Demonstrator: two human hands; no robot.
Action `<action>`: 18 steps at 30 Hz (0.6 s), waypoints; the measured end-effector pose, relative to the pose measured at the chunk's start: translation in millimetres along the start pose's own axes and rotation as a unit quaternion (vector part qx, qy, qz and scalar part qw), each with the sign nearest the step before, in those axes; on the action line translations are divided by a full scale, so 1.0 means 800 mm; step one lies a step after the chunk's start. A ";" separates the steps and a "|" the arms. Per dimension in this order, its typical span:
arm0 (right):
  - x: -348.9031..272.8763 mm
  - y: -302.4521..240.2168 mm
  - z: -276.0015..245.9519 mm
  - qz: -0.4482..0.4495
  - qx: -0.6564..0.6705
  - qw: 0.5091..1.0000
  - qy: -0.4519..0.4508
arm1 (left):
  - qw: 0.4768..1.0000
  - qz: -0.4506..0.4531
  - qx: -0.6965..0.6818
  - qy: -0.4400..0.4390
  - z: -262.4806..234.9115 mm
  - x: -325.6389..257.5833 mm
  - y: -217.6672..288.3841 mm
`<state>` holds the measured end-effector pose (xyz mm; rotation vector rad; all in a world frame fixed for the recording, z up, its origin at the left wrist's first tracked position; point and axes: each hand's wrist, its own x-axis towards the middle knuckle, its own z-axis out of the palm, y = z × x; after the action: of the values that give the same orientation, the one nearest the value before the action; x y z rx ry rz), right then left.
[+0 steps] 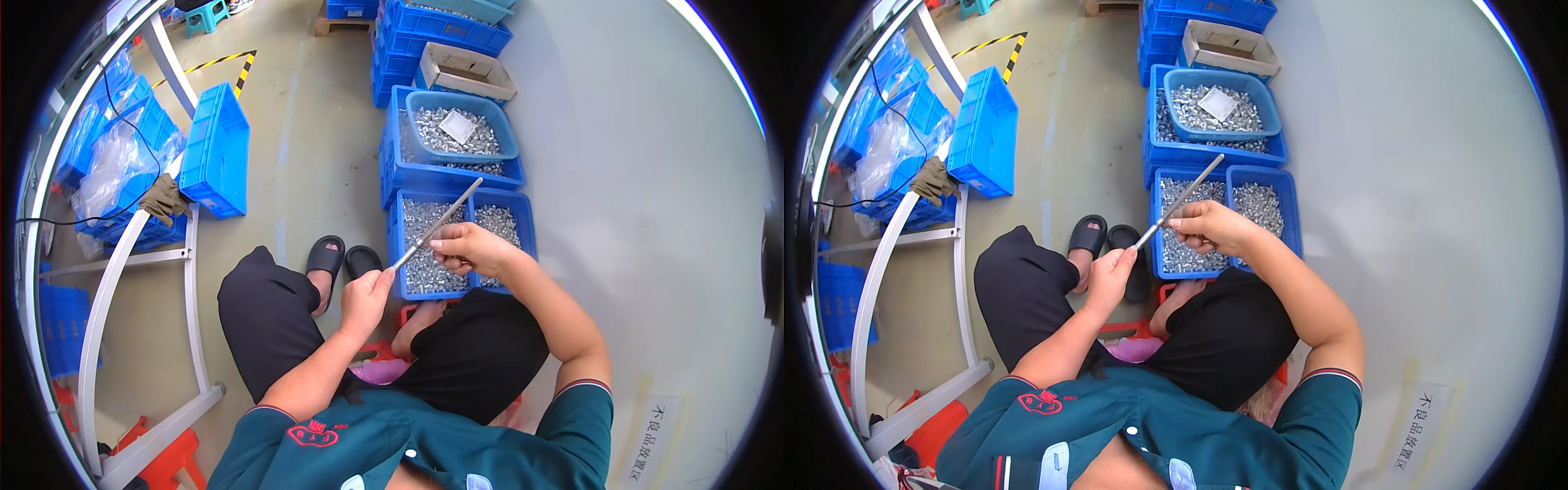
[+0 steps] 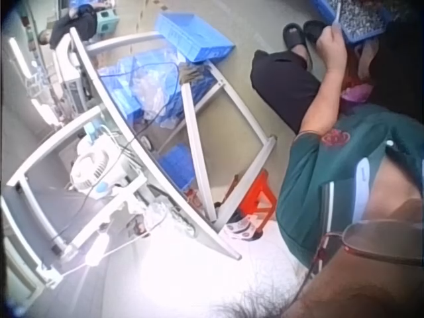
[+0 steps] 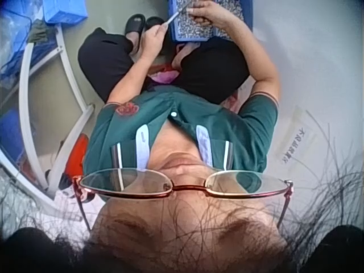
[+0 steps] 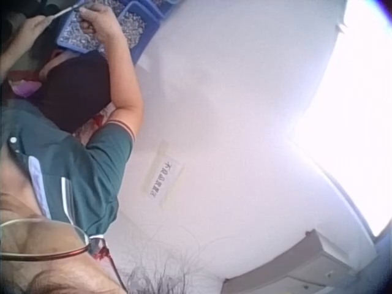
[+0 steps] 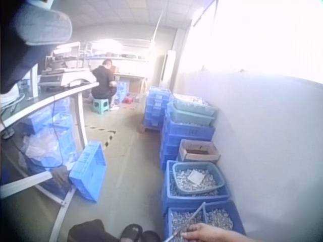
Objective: Assembling small metal ring-like components onto a thin metal rod.
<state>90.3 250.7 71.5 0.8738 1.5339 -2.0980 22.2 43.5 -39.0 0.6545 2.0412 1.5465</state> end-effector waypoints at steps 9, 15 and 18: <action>-0.022 -0.010 -0.056 -0.148 0.211 0.965 0.052 | 1.000 -0.013 -0.023 0.003 -0.006 -0.002 -0.008; -0.026 -0.011 -0.070 -0.202 0.282 0.937 0.047 | 1.000 -0.011 -0.004 -0.015 -0.014 -0.010 0.000; -0.021 -0.010 -0.071 -0.224 0.312 0.921 0.070 | 1.000 -0.007 0.016 -0.021 -0.016 -0.012 0.002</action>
<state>111.5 306.0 77.1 0.9519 1.2091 -3.0150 21.2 28.4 -33.5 0.6784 2.0380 1.4840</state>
